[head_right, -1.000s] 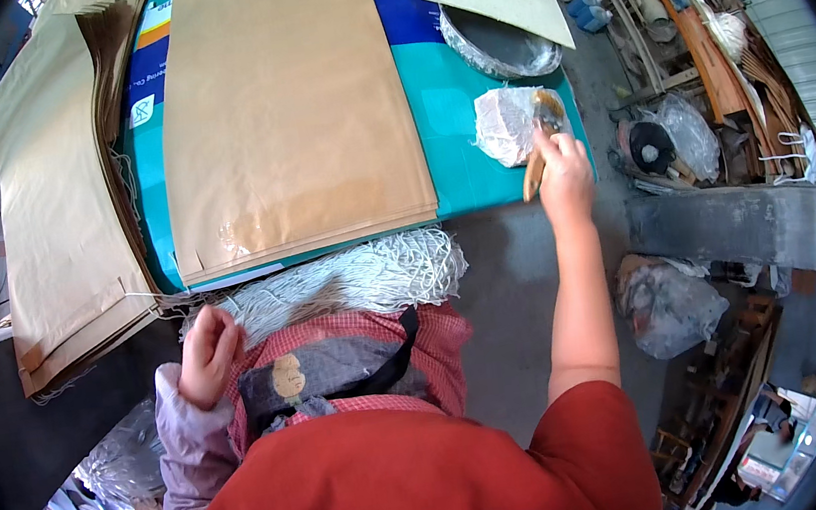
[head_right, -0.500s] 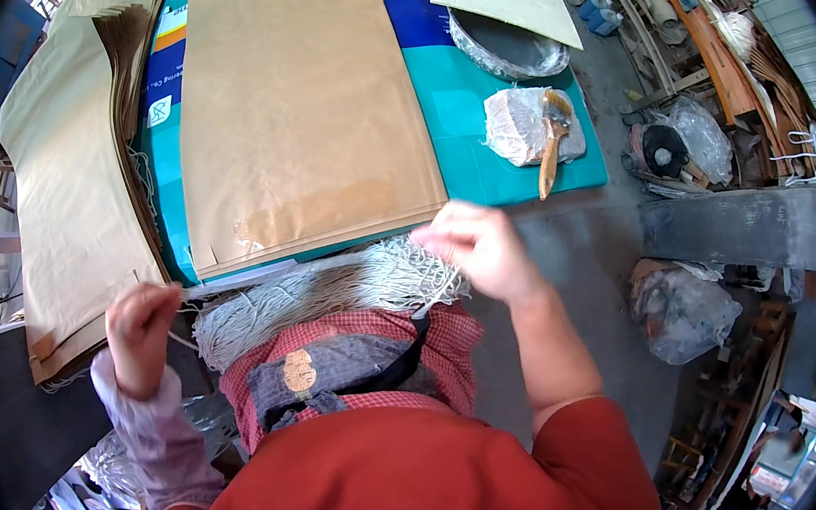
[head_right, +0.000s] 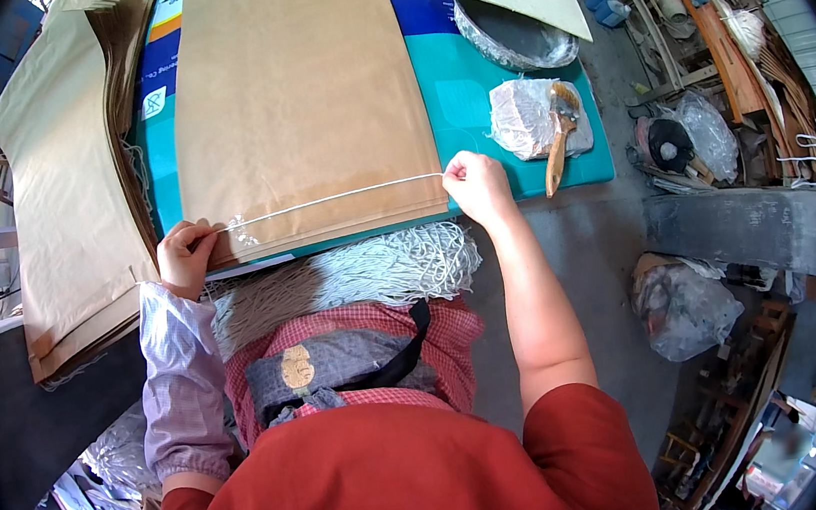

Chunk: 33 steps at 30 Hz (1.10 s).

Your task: The person repeatedly applies glue to the spine of stacked paper sheets using a brush, then presses a white string across the spine to bind them. The person works on one stack at a time, repeating the glue-and-string cycle throughout the clip.

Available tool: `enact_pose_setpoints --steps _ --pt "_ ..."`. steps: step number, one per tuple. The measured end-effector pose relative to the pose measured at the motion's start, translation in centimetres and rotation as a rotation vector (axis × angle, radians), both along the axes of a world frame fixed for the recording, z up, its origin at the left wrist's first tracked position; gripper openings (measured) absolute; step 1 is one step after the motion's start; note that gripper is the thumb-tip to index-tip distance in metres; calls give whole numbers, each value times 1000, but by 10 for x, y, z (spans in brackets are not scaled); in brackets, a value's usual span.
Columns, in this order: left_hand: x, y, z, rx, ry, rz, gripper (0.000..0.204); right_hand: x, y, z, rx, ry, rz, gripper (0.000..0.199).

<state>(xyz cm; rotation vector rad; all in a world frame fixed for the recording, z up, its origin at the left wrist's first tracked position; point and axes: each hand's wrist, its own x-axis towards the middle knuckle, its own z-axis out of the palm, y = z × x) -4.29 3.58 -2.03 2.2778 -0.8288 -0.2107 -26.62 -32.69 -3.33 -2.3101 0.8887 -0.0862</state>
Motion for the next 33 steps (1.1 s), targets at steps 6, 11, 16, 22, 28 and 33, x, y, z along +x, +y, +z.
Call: enact_pose_setpoints --steps 6,11,16,22,28,33 --pt "-8 -4 2 140 -350 -8 15 3 23 6 12 -211 -52 17" --pt "-13 -11 14 186 -611 -132 27 3 16 7 908 -486 -121 27" --pt "-17 -6 3 3 -187 -164 35 16 34 1 199 -192 -37 35" --pt "-2 -2 22 123 -112 -423 34 17 43 3 -321 -535 515 23" --pt "19 -10 25 259 325 -72 24 43 43 8 164 -369 186 7" --pt "4 -15 -10 291 -138 34 20 46 55 -12 -346 -257 142 18"
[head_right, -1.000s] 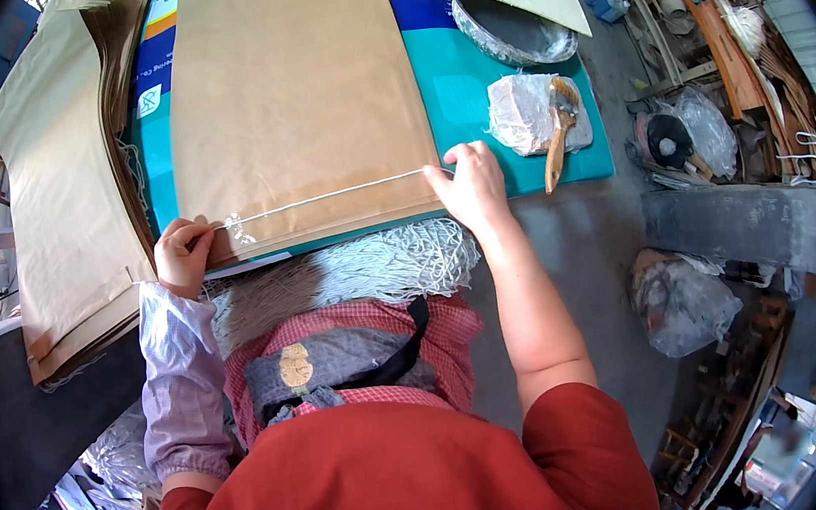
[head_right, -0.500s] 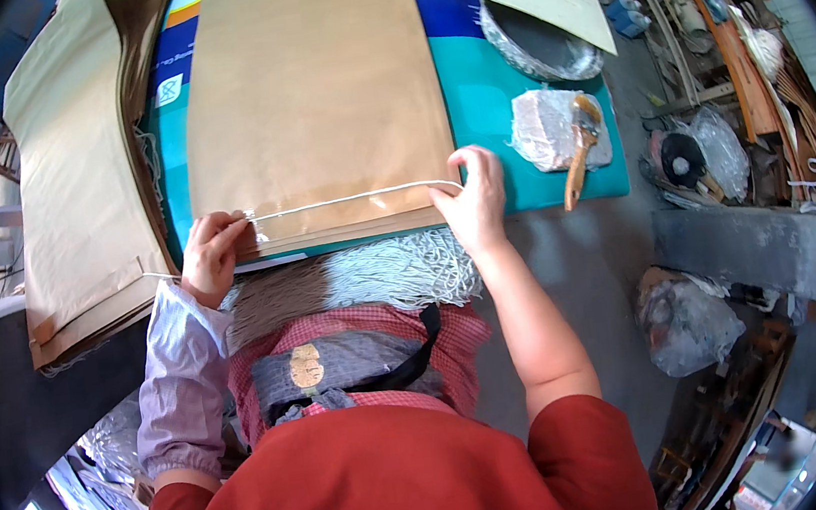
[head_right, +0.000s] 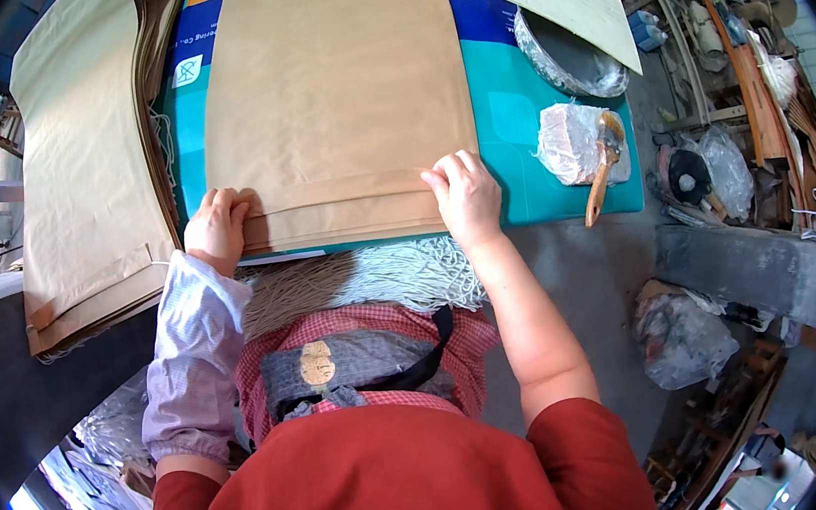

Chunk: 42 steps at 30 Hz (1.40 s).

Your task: The person repeatedly applies glue to the spine of stacked paper sheets using a brush, then presses a white string across the spine to bind them. The person works on one stack at a time, repeating the glue-and-string cycle throughout the clip.

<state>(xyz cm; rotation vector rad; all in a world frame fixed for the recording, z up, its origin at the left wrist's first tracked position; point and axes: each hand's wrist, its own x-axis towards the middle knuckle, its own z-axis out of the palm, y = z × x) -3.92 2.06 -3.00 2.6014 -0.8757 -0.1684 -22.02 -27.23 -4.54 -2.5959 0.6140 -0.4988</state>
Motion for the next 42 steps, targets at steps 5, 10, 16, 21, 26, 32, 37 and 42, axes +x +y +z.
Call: enact_pose_setpoints --steps 5,10,16,21,26,32,37,42 --pt "-36 -23 17 -40 -366 -37 38 21 40 13 -365 -92 50 43" --pt "-67 -46 28 335 -16 -327 92 16 91 17 -238 389 307 82" --pt "-32 7 10 322 -118 -85 105 -28 12 -4 -150 190 -188 69" --pt "-33 4 9 339 -109 -31 106 -15 18 16 -216 127 -154 41" --pt "-32 1 5 322 -101 -28 108 -11 0 -2 -81 10 -355 33" --pt "-34 -1 8 305 -40 -10 105 -10 3 -7 69 -87 -387 37" --pt "-35 -2 5 277 -68 -26 103 -8 -6 -4 13 -55 -373 41" --pt "-39 -2 9 258 -81 -22 100 -7 6 17 -199 -8 -280 32"
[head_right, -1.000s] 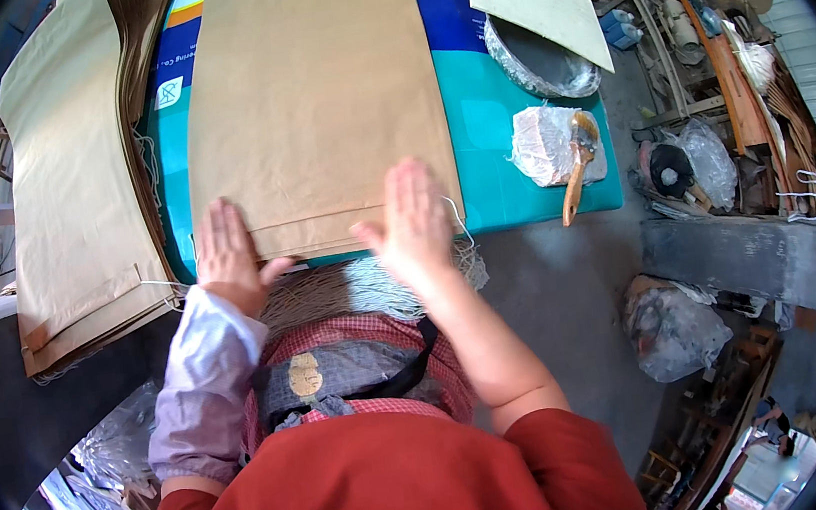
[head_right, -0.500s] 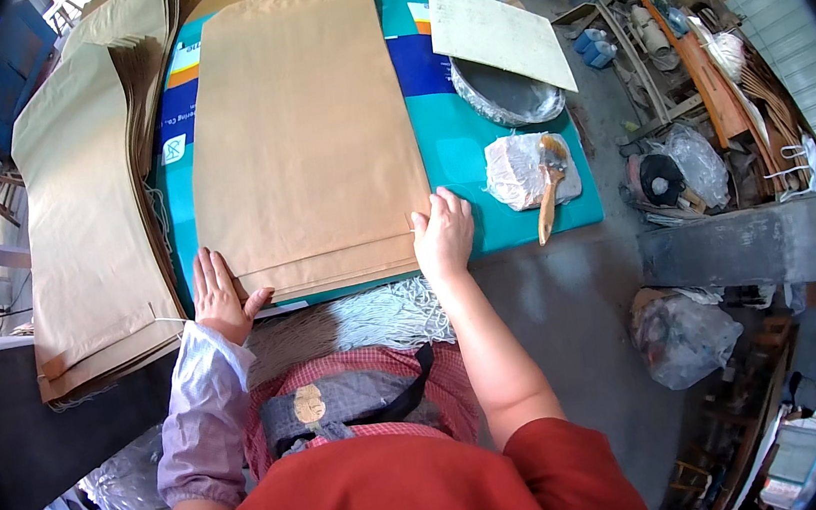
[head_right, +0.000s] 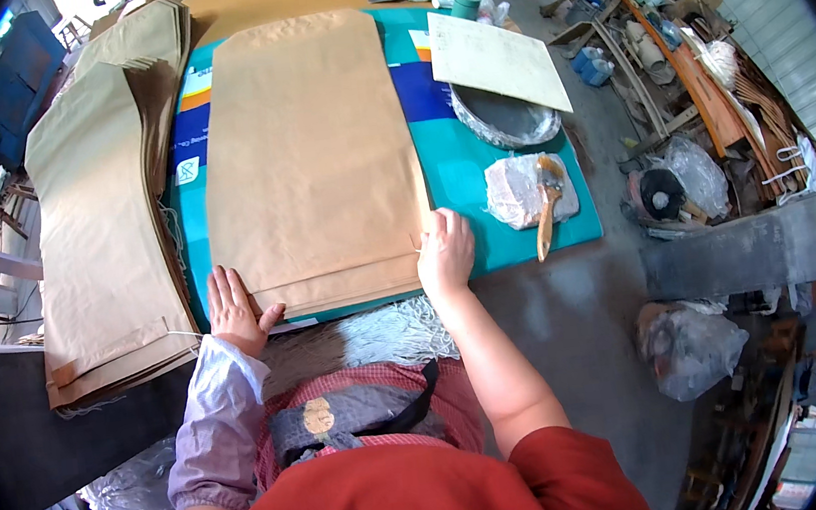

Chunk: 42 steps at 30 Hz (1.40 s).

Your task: The person repeatedly applies glue to the spine of stacked paper sheets using a brush, then presses a white string across the spine to bind them. The person works on one stack at a time, repeating the glue-and-string cycle throughout the clip.

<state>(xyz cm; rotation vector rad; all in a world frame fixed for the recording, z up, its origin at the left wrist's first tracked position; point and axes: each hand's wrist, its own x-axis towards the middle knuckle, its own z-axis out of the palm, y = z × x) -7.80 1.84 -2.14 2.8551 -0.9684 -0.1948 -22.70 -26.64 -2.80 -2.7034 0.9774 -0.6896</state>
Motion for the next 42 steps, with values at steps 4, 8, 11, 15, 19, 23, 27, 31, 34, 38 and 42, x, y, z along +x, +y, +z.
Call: enact_pose_setpoints --steps 4,8,11,15,19,23,27,31,34,38,42 --pt "7 22 -2 -179 51 32 92 -3 -11 -25 855 -541 74 38" --pt "4 23 11 -619 103 401 77 -58 -49 65 1683 -544 368 52" --pt "4 37 -1 -838 1173 728 27 -62 -43 39 1331 -218 151 40" --pt "-11 34 46 -728 27 105 15 -37 -3 31 343 -261 315 22" --pt "-9 102 68 -727 -316 192 11 1 40 20 485 -394 429 19" --pt "-1 197 81 -731 -325 700 22 73 123 51 716 -296 665 26" --pt "51 308 99 -360 -573 788 24 141 203 51 941 -266 845 30" --pt "123 345 125 -81 -504 776 25 179 257 20 998 -137 799 37" --pt "158 376 114 43 -532 862 21 156 260 45 1528 141 797 49" --pt "126 298 122 69 -1020 740 10 71 166 55 1080 159 1265 41" --pt "35 178 94 -453 -722 44 6 -11 25 48 931 -74 548 14"
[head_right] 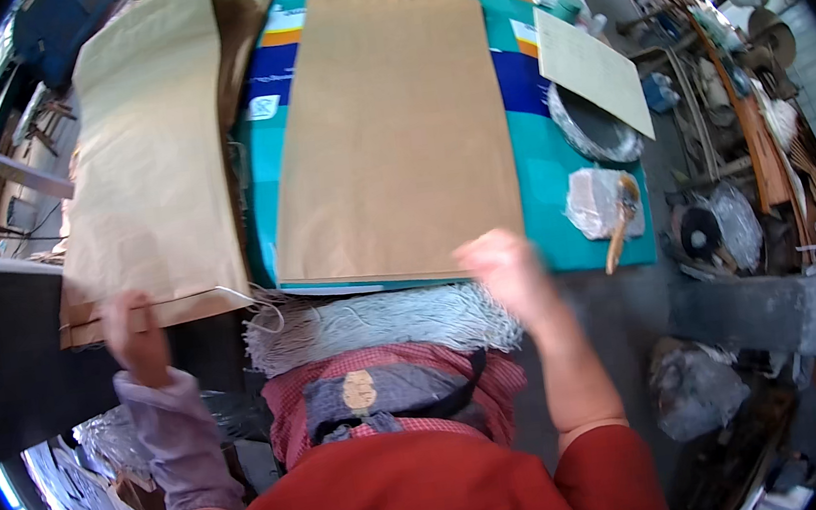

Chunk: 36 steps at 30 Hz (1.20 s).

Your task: The person repeatedly applies glue to the spine of stacked paper sheets using a brush, then presses a white string across the spine to bind them. The person works on one stack at a time, repeating the glue-and-string cycle throughout the clip.

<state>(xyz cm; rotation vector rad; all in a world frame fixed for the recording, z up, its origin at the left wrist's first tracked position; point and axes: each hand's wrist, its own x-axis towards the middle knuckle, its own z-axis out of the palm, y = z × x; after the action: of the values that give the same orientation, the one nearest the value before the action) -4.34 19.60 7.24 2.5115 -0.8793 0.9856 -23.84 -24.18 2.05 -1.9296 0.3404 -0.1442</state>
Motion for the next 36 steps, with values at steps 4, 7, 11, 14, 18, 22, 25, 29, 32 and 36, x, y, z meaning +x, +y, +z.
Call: enact_pose_setpoints --steps 4,7,11,14,18,22,25,29,32,36 --pt "-74 -102 -56 75 556 -519 8 -68 -122 33 -1246 492 -353 38" --pt "-100 -135 -109 596 916 -577 21 -104 -159 15 -1254 402 -188 35" --pt "-96 -111 -164 630 790 -683 27 -104 -166 14 -1274 234 -133 30" --pt "-95 -108 -179 441 828 -751 23 -100 -179 24 -1336 67 -31 18" --pt "-103 -103 -159 300 792 -533 6 -44 -199 45 -433 -265 -671 10" --pt "-108 -123 -116 383 711 -467 7 14 -260 25 -208 -156 -842 18" --pt "-111 -119 -106 352 732 -427 6 29 -287 -4 -339 -65 -908 23" --pt "-112 -125 -73 215 739 -420 5 33 -269 27 -489 -225 -915 25" --pt "-113 -131 -72 95 887 -414 4 25 -276 32 -410 -163 -888 23" --pt "-117 -149 -63 19 1144 -381 4 16 -298 16 -558 62 -859 25"
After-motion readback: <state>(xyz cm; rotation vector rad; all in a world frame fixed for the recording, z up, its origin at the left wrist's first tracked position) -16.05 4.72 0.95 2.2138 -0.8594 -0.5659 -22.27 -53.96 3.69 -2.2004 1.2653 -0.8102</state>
